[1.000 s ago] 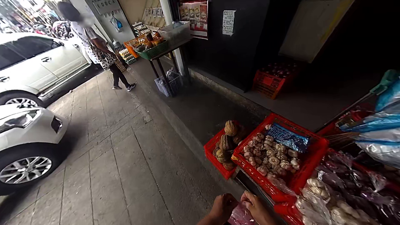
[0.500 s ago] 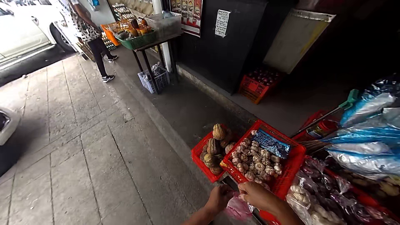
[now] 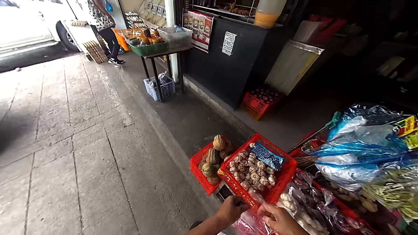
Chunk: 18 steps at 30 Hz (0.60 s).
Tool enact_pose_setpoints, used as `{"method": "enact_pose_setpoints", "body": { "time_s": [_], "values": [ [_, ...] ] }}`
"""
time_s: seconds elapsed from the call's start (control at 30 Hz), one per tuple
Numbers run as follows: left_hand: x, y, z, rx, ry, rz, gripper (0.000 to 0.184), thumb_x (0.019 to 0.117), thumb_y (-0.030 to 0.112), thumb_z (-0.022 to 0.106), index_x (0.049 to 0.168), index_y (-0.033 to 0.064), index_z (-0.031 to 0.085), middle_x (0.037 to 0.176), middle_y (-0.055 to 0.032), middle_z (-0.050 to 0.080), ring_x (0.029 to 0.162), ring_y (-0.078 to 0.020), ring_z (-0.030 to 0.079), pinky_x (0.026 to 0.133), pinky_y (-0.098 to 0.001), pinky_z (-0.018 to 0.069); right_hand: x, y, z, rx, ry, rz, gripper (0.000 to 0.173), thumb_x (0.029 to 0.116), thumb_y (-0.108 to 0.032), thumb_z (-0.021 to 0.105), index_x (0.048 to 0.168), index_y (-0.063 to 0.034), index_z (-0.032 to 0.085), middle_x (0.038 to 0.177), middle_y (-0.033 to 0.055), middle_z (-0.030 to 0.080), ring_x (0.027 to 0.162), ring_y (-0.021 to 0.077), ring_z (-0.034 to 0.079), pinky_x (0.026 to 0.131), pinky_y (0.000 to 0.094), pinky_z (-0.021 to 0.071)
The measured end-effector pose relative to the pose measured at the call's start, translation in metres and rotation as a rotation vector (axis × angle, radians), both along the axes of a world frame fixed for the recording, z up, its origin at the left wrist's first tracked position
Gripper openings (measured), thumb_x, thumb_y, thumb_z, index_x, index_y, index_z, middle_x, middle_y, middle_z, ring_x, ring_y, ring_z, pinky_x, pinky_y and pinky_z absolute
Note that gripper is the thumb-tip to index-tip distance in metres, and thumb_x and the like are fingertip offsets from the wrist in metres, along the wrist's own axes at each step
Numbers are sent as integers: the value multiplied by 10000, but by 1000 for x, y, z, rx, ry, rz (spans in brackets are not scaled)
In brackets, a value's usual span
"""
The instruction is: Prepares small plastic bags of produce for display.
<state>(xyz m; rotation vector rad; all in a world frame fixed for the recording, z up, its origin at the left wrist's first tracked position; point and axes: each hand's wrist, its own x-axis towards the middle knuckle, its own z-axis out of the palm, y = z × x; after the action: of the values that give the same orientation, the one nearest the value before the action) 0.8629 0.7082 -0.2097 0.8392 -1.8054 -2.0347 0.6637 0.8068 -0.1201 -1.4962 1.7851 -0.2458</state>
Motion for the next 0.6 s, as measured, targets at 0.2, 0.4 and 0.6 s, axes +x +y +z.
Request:
{"method": "enact_pose_setpoints", "body": {
  "time_s": [0.2, 0.4, 0.6],
  "values": [
    [-29, 25, 14, -90, 17, -93, 233, 1026, 188, 598, 1086, -24, 674, 838, -54, 626, 629, -75, 495, 603, -273, 436, -1, 47, -11, -311, -16, -129, 166, 905, -90, 714, 915, 75, 728, 932, 216, 710, 896, 323, 695, 869, 494, 558],
    [-47, 49, 14, -218, -8, -222, 254, 1025, 160, 591, 1095, -69, 677, 931, -151, 673, 781, -179, 604, 753, -381, 505, -6, 86, -22, -350, -72, -270, 302, 959, -199, 691, 887, 94, 704, 821, 204, 680, 772, 273, 653, 770, 475, 536],
    [-51, 59, 1, -308, -6, -243, 273, 1027, 176, 595, 1073, -77, 689, 929, -176, 685, 781, -208, 627, 751, -401, 520, -19, 108, -43, -251, -279, -286, 217, 978, -60, 594, 1095, 99, 685, 993, 201, 719, 879, 237, 711, 855, 437, 591]
  ]
}}
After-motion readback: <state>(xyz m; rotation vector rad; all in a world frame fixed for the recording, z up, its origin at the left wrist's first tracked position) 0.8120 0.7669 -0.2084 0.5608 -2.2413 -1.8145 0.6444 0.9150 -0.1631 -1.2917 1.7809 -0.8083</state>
